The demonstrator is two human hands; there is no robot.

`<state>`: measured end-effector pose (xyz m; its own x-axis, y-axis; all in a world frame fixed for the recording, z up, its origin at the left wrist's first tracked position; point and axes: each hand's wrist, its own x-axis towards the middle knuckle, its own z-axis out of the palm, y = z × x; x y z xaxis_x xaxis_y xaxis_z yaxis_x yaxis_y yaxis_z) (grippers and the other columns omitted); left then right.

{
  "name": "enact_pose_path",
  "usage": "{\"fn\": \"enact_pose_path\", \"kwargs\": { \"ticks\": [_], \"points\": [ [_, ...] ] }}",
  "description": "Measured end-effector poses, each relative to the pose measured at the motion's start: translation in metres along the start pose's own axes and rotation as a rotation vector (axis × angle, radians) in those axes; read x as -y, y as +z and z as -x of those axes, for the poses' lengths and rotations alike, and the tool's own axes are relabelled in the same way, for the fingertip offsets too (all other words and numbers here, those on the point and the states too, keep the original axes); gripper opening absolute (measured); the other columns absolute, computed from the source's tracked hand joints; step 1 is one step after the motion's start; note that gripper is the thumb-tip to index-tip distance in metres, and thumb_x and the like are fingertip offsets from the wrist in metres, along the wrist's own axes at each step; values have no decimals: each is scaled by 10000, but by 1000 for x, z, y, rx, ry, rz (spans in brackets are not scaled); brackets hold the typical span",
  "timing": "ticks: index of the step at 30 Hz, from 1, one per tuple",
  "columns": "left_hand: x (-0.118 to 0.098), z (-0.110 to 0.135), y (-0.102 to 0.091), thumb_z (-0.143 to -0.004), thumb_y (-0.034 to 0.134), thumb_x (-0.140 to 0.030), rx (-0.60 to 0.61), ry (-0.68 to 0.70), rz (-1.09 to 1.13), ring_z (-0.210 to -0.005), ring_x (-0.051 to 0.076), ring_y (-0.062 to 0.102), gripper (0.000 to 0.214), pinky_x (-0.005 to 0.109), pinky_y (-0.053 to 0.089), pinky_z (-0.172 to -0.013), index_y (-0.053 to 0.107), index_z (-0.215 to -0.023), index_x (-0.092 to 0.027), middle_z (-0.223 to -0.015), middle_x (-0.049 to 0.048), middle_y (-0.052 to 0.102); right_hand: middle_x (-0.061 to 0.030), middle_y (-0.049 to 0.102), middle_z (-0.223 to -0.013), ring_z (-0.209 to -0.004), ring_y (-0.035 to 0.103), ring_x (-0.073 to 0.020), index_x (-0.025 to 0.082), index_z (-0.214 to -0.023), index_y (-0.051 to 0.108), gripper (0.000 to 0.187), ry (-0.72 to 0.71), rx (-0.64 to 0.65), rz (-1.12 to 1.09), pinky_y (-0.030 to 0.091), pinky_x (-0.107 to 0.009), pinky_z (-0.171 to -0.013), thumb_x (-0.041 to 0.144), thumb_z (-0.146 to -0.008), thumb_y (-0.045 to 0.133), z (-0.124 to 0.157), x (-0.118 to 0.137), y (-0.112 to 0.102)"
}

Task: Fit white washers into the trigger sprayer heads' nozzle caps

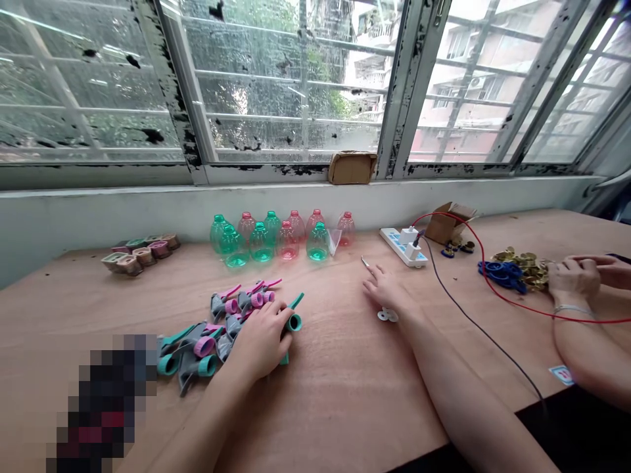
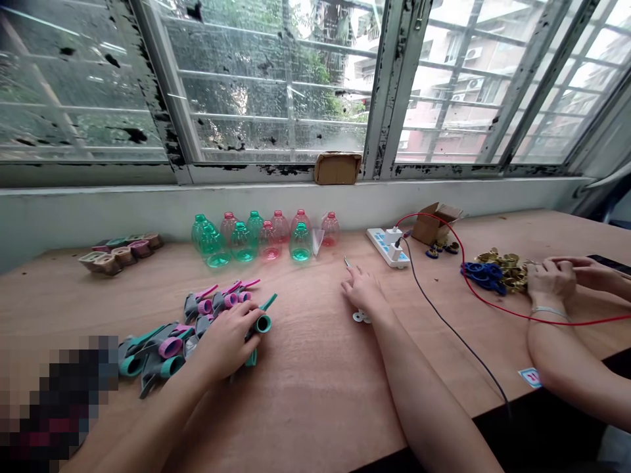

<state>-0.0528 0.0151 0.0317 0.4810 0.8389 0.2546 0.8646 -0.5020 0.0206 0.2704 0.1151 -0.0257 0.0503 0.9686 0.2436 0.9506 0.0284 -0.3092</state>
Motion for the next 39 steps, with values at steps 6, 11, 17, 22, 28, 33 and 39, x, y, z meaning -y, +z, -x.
{"fn": "enact_pose_path", "kwargs": {
  "ticks": [6, 11, 17, 22, 28, 33, 39],
  "points": [
    [9, 0, 1, -814, 465, -157, 62, -61, 59, -1012, 229, 556, 229, 349, 450, -855, 611, -980, -218, -1106, 66, 558, -89, 623, -1185, -1044, 591, -222, 189, -1164, 636, 324, -349, 30, -100, 426, -319, -923, 344, -902, 524, 24, 46, -15],
    [15, 0, 10, -812, 465, -142, 62, -47, 120, -1053, 207, 550, 273, 325, 438, -935, 610, -1019, -245, -1144, 52, 536, -70, 658, -1048, -947, 600, -210, 214, -1012, 682, 213, -641, 156, -99, 444, -311, -823, 333, -890, 554, 50, 86, -9],
    [15, 0, 13, -800, 475, -128, 43, -35, 105, -1067, 215, 559, 319, 334, 448, -940, 611, -1059, -254, -1157, 57, 542, -68, 664, -1015, -926, 594, -216, 216, -943, 691, 159, -713, 175, -119, 448, -323, -800, 320, -872, 593, 55, 96, -7],
    [15, 0, 12, -809, 512, -189, 33, -82, 123, -1014, 206, 592, 284, 306, 479, -844, 615, -1060, -275, -1171, 36, 548, -72, 668, -1033, -955, 594, -219, 213, -962, 697, 156, -697, 164, -169, 448, -335, -827, 290, -863, 604, 52, 90, -5],
    [16, -2, 13, -818, 523, -246, 39, -121, 126, -974, 194, 619, 283, 276, 485, -746, 612, -1081, -302, -1189, 16, 552, -52, 681, -1030, -974, 595, -198, 218, -951, 705, 140, -695, 165, -295, 447, -323, -860, 269, -855, 617, 47, 83, 2],
    [19, -3, 15, -811, 527, -267, 29, -110, 119, -984, 193, 618, 272, 272, 488, -739, 638, -1054, -319, -1190, -2, 566, -43, 697, -977, -938, 610, -182, 205, -889, 711, 111, -639, 131, -354, 449, -307, -856, 231, -855, 608, 44, 83, 8],
    [21, -4, 15, -808, 537, -274, 28, -102, 141, -992, 191, 619, 278, 270, 489, -753, 649, -1057, -325, -1186, -4, 570, -41, 707, -955, -932, 614, -184, 205, -908, 713, 132, -623, 143, -346, 446, -300, -846, 227, -854, 595, 43, 84, 6]
  ]
}}
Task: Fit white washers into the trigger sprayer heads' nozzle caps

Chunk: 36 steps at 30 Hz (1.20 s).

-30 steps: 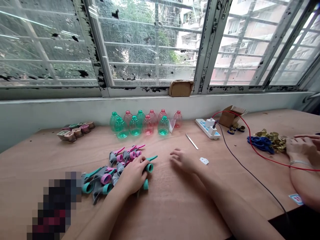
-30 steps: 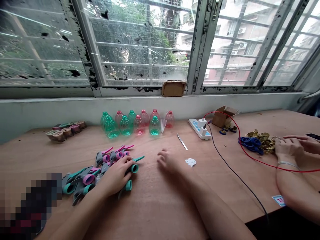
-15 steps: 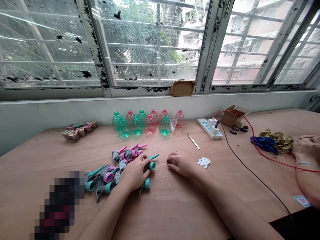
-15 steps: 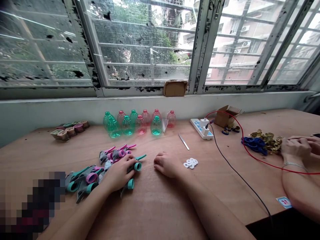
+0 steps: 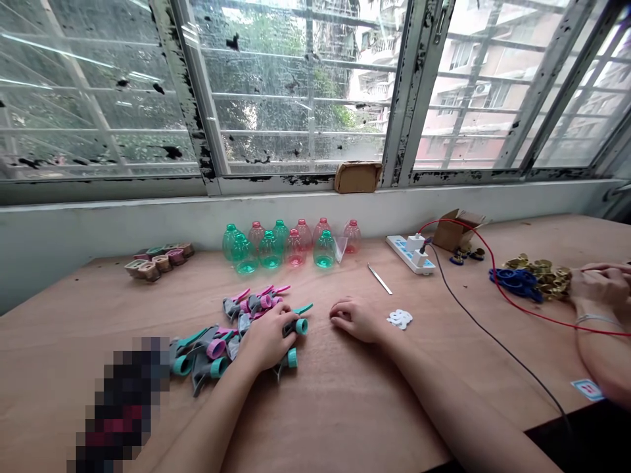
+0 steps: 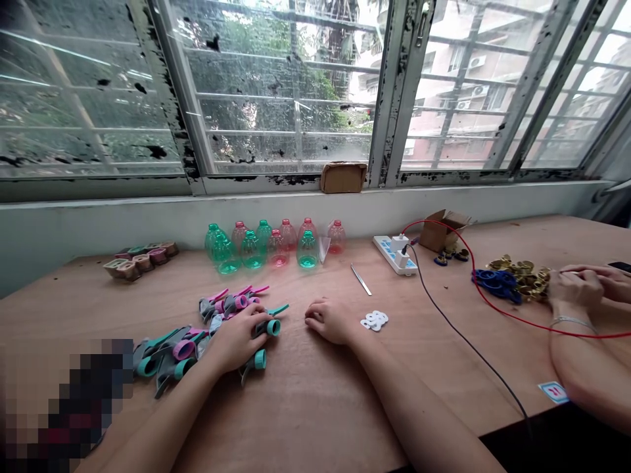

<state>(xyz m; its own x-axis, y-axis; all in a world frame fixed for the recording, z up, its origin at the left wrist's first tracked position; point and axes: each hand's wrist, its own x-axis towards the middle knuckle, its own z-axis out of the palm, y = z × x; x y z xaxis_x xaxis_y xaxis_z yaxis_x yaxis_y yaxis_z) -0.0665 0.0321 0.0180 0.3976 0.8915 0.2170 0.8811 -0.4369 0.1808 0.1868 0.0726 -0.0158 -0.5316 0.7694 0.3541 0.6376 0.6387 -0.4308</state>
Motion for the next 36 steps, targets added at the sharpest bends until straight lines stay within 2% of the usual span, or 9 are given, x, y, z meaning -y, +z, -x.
{"fn": "enact_pose_path", "kwargs": {
  "ticks": [8, 12, 15, 17, 20, 24, 27, 31, 36],
  "points": [
    [0, 0, 0, -807, 536, -279, 2, -15, 2, -995, 199, 622, 294, 280, 496, -771, 653, -1074, -316, -1197, 5, 580, -45, 706, -916, -867, 616, -178, 211, -1015, 702, 200, 60, -28, -22, 450, -285, -783, 248, -860, 582, 3, -2, -2],
    [0, 0, 0, -814, 528, -283, -5, -3, -4, -1001, 198, 620, 284, 286, 494, -773, 649, -1069, -318, -1204, -5, 578, -43, 708, -912, -885, 612, -185, 208, -1007, 703, 193, 40, -27, -13, 444, -290, -795, 248, -858, 587, 2, -3, 1],
    [-1, 0, -1, -817, 522, -281, -4, -7, 1, -989, 191, 623, 283, 280, 491, -766, 650, -1066, -322, -1204, -10, 578, -43, 709, -916, -911, 613, -188, 218, -1008, 706, 196, 13, -9, 4, 442, -289, -807, 273, -867, 581, 2, -7, -6],
    [-1, 0, -2, -815, 523, -277, 5, -19, 10, -991, 190, 622, 285, 274, 487, -762, 654, -1065, -318, -1208, -4, 577, -43, 709, -940, -896, 621, -181, 226, -988, 716, 198, 101, 0, 52, 445, -277, -793, 280, -870, 567, 4, -14, -20],
    [-2, 0, -3, -812, 525, -274, 17, -27, 23, -1002, 193, 617, 286, 270, 480, -757, 656, -1064, -308, -1209, 7, 574, -35, 723, -923, -844, 636, -174, 233, -899, 738, 172, 460, 40, 183, 441, -253, -741, 273, -839, 582, 15, -29, -53],
    [-1, -1, -3, -819, 523, -282, 15, -19, 21, -994, 191, 619, 273, 262, 477, -717, 656, -1056, -308, -1196, 5, 574, -62, 722, -743, -687, 647, -189, 187, -729, 738, 118, 654, 114, 202, 421, -249, -565, 272, -749, 660, 35, -50, -86],
    [-1, -2, -3, -826, 523, -290, 10, -13, 15, -986, 186, 623, 257, 260, 476, -709, 656, -1044, -310, -1191, -1, 574, -53, 725, -747, -678, 656, -181, 184, -764, 738, 131, 727, 162, 166, 412, -228, -518, 293, -699, 704, 42, -58, -91],
    [0, -3, -3, -816, 530, -269, 9, -9, 23, -986, 187, 621, 269, 267, 474, -749, 651, -1054, -301, -1201, 6, 571, -47, 714, -702, -654, 652, -179, 174, -741, 731, 143, 802, 207, 129, 394, -215, -480, 267, -633, 744, 43, -64, -86],
    [0, -2, -2, -820, 522, -275, 15, -1, 23, -1002, 191, 615, 269, 271, 470, -748, 647, -1057, -305, -1203, 3, 571, -30, 694, -667, -609, 629, -152, 165, -692, 708, 86, 817, 209, 83, 367, -195, -462, 182, -610, 727, 43, -70, -80]
  ]
}}
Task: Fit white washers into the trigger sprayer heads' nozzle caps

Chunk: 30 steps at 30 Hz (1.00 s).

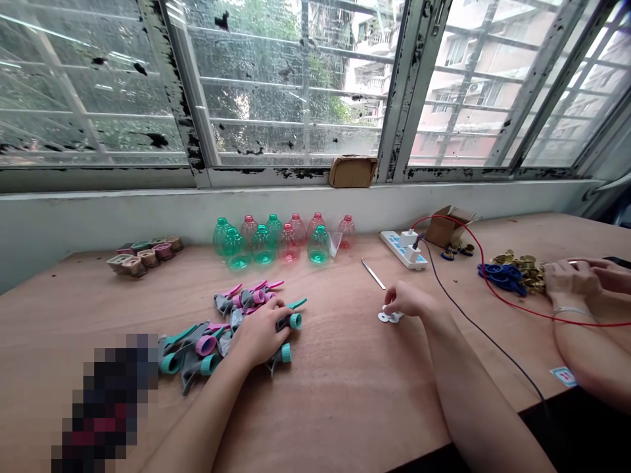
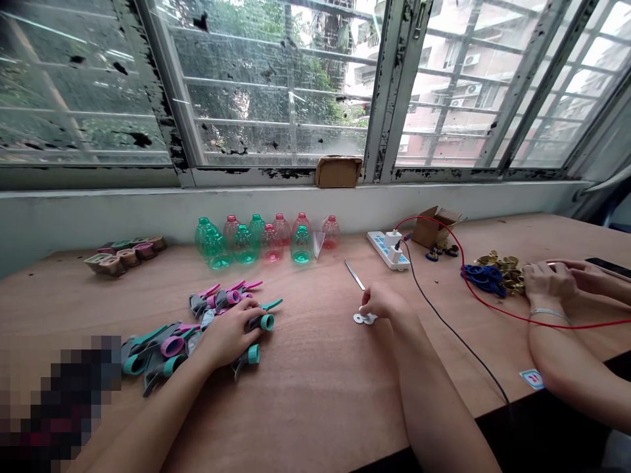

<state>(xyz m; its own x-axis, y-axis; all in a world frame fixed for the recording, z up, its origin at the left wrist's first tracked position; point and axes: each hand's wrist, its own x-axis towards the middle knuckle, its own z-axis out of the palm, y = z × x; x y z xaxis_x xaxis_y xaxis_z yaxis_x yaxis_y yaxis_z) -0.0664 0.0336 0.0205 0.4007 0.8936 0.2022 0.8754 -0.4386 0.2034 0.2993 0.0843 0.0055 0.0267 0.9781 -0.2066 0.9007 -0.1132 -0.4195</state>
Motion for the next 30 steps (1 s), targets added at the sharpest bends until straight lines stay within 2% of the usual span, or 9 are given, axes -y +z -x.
{"fn": "enact_pose_path", "kwargs": {
  "ticks": [5, 9, 12, 16, 21, 23, 25, 28, 30],
  "points": [
    [0, 0, 1, -815, 525, -277, -6, -5, -5, -1001, 191, 615, 278, 267, 475, -750, 653, -1060, -314, -1199, -5, 572, -14, 670, -646, -563, 589, -128, 154, -657, 656, 88, -87, -29, -82, 356, -188, -453, 167, -606, 726, 0, 4, 3],
    [1, 0, 1, -819, 525, -297, 7, -19, -14, -981, 186, 620, 277, 261, 468, -731, 653, -1063, -320, -1192, -10, 577, 10, 642, -631, -569, 563, -105, 161, -650, 631, 83, -210, -64, -161, 369, -183, -490, 209, -666, 697, 2, 23, 12],
    [1, -1, 1, -824, 522, -311, 10, -17, -16, -965, 183, 624, 270, 261, 463, -719, 652, -1060, -323, -1182, -16, 580, 26, 609, -594, -528, 527, -98, 172, -709, 643, 119, -334, -130, -301, 368, -192, -488, 285, -728, 673, 6, 50, 32],
    [1, 0, 3, -816, 534, -297, 2, -13, -14, -969, 184, 623, 284, 261, 462, -718, 655, -1070, -331, -1179, -17, 584, 17, 618, -607, -548, 527, -104, 176, -701, 652, 137, -585, -184, -489, 386, -201, -504, 301, -746, 687, 17, 89, 68],
    [2, 1, 4, -807, 555, -271, -33, -1, 6, -977, 194, 618, 311, 265, 475, -732, 663, -1091, -335, -1177, -6, 588, 15, 671, -700, -571, 543, -99, 213, -951, 693, 174, -783, -236, -598, 443, -212, -566, 263, -786, 673, 28, 113, 91],
    [3, 2, 4, -811, 555, -250, -75, 13, 43, -963, 193, 619, 297, 271, 483, -763, 676, -1073, -318, -1156, 4, 598, 7, 677, -682, -556, 542, -100, 204, -886, 716, 125, -796, -244, -615, 441, -217, -555, 263, -780, 685, 29, 113, 92],
    [3, 2, 3, -818, 557, -234, -176, 45, 99, -965, 194, 614, 269, 280, 485, -807, 694, -1044, -286, -1118, 21, 610, -14, 701, -695, -575, 572, -112, 192, -807, 736, 102, -778, -225, -701, 456, -229, -565, 277, -756, 716, 30, 113, 91],
    [-1, 3, 3, -824, 579, -219, -378, 128, 169, -958, 193, 602, 244, 285, 475, -841, 714, -1023, -258, -1023, 38, 623, -38, 723, -712, -621, 630, -146, 176, -759, 745, 160, -707, -106, -1016, 502, -257, -591, 315, -688, 781, 32, 115, 90],
    [-6, 5, 4, -829, 587, -201, -455, 163, 198, -909, 176, 599, 245, 266, 468, -812, 715, -1032, -253, -962, 36, 626, -32, 716, -688, -613, 643, -155, 174, -762, 743, 192, -696, -8, -1214, 525, -274, -592, 316, -650, 810, 35, 118, 90]
  ]
}}
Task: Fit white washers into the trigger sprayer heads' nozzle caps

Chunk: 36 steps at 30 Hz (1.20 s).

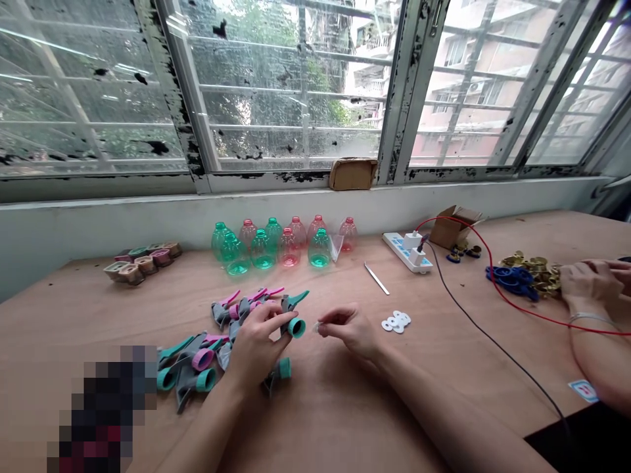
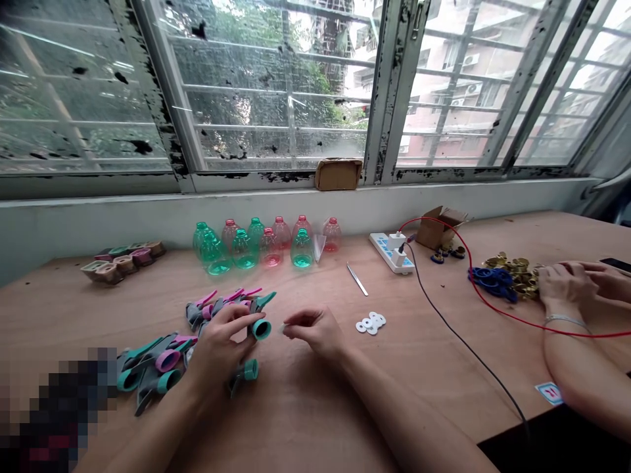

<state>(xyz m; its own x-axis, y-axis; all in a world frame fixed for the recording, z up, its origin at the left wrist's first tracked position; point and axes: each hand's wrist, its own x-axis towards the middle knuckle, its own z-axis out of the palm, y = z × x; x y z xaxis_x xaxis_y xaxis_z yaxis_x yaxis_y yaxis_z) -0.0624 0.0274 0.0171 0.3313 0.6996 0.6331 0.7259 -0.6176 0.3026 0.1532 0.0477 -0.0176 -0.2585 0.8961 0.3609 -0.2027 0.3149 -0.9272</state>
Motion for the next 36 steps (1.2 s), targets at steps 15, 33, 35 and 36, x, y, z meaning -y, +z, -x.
{"fn": "enact_pose_path", "kwargs": {
  "ticks": [15, 33, 35, 36],
  "points": [
    [-20, 5, 17, -779, 608, -126, 217, -181, 131, -645, 122, 522, 302, 220, 367, -596, 721, -1035, -240, -746, -9, 624, -7, 678, -661, -553, 563, -113, 179, -748, 704, 159, -102, -20, 253, 450, -221, -507, 296, -686, 793, 8, -5, 9],
    [-24, 2, 14, -786, 579, -191, 297, -131, 56, -683, 149, 562, 191, 236, 346, -601, 725, -904, -227, -760, 9, 661, -32, 682, -742, -573, 545, -109, 239, -893, 771, 153, -330, 72, 765, 417, -226, -577, 304, -854, 638, 10, 5, 8],
    [-25, 1, 14, -790, 577, -196, 313, -129, 49, -702, 155, 572, 168, 236, 356, -614, 720, -873, -221, -762, 12, 665, -27, 678, -721, -563, 541, -106, 242, -881, 775, 154, -318, 77, 772, 404, -221, -566, 308, -853, 639, 8, 6, 8],
    [-25, 0, 14, -789, 576, -195, 316, -133, 45, -709, 157, 574, 159, 237, 358, -617, 718, -857, -217, -761, 14, 668, -25, 677, -713, -559, 540, -104, 242, -877, 777, 150, -310, 83, 768, 398, -219, -560, 304, -851, 643, 8, 6, 8]
  ]
}}
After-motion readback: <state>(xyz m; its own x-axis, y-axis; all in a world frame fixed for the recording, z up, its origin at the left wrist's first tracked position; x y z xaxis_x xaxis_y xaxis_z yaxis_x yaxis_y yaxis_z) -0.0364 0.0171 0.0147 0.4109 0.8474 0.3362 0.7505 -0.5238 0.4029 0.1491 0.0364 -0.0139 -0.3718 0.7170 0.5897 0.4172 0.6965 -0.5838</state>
